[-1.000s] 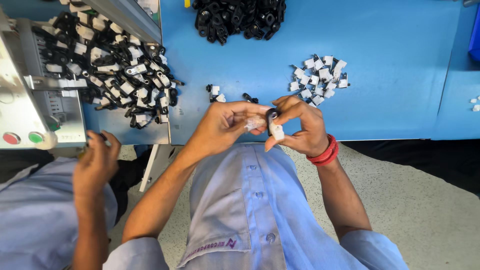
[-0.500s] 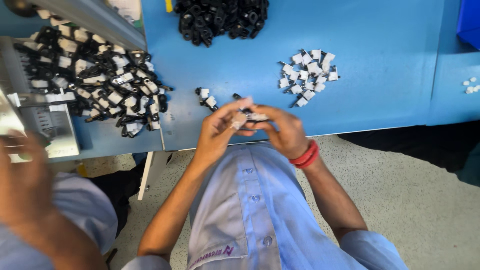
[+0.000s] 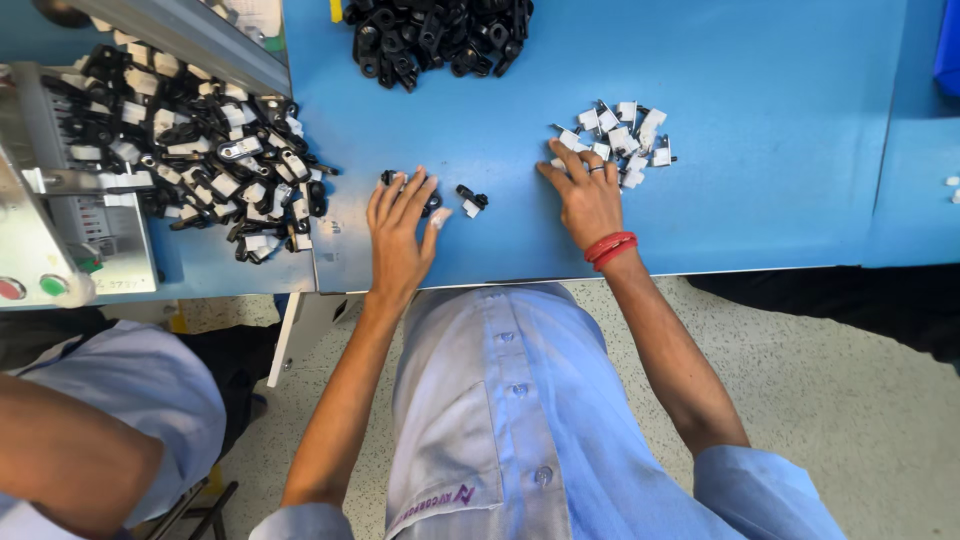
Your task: The person repeatedly picks up small black and white plastic components from a blue workbench, fits them together by hand, and places the assembled units into a growing pile. The process is continuous and repetitive throughout the clip.
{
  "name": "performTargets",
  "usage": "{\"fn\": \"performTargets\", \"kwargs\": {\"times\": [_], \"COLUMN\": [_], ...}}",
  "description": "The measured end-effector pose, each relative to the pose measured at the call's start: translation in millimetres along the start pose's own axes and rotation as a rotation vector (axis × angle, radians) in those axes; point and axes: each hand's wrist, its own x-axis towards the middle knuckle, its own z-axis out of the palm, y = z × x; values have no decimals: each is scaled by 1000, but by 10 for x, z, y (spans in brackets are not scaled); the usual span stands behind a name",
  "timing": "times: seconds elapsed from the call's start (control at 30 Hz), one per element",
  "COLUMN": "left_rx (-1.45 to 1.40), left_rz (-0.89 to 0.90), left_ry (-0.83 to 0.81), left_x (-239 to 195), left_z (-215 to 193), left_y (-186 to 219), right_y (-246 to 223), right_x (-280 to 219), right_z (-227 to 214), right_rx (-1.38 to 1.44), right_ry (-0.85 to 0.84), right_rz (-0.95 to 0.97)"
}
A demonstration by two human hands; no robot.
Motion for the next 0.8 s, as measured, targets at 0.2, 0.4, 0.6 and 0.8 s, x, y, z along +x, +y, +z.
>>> {"fn": "performTargets", "kwargs": {"times": [0.2,0.4,0.6,0.8], "left_rx": [-111,147,-564,-1500], "left_rz": [-51,-173,-185,-460], "left_ry": [220,320,197,-124], "left_x": [786,1733,1075,363], "left_z": [284,383,128,-277], "left_y": [-100,-272,-183,188], "right_y": [-223,-496,-524,-799], "right_x": [-135,-249,-273,-124], "right_z": [184,149,-56,-326], "right_rx": [261,384,299,434], "right_ry": [-40,10,-75,-62], "right_rz": [86,83,268,307]}}
